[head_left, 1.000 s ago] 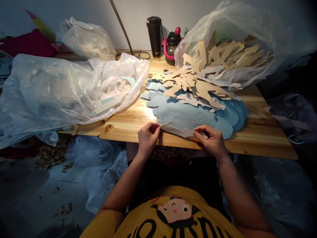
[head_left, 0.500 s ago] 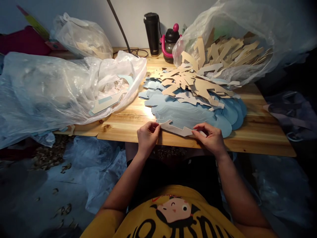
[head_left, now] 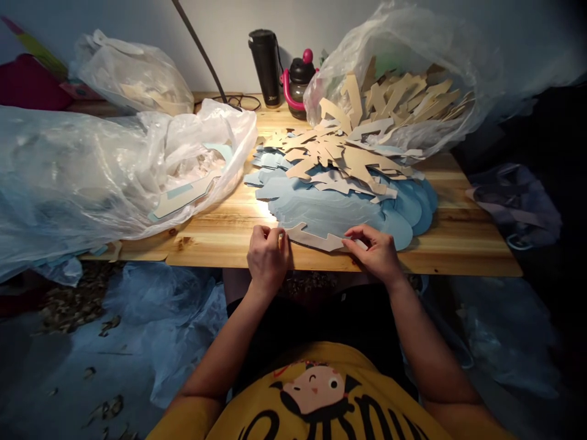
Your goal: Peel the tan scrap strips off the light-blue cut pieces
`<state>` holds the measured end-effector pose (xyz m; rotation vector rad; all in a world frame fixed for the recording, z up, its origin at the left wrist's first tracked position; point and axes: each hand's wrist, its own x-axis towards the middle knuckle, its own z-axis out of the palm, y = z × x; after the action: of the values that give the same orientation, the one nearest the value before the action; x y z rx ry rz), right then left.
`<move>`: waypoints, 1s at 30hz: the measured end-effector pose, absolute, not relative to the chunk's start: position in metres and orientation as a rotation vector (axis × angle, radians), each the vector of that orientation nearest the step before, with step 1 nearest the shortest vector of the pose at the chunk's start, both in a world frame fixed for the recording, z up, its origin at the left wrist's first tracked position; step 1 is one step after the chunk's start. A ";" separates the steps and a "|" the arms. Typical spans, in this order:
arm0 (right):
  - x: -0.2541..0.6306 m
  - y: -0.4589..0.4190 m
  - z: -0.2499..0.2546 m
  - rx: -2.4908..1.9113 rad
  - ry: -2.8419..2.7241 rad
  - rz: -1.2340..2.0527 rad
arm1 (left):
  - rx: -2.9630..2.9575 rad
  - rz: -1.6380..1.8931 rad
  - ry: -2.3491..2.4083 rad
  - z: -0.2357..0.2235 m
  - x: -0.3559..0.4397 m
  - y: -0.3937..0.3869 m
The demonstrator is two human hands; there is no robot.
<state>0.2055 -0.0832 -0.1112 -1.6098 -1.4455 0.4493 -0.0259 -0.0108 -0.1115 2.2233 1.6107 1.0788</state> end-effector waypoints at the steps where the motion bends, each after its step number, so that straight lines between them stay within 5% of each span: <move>1: 0.205 -0.083 -0.111 -1.602 -1.444 0.453 | 2.323 1.112 1.549 -0.111 -0.021 -0.014; 7: 0.213 -0.083 -0.100 -1.619 -1.497 0.517 | 2.640 0.918 0.721 -0.115 0.013 -0.017; 19: 0.226 -0.083 -0.088 -1.547 -1.419 0.867 | 2.355 0.912 0.719 -0.110 0.011 -0.009; 30: 0.231 -0.079 -0.093 -1.513 -0.728 0.016 | 2.069 0.917 0.866 -0.102 0.013 -0.008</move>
<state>0.2313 -0.0792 -0.0931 -1.5129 -0.7277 0.0159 0.0125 -0.0076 -0.1022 2.0692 0.8664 0.9175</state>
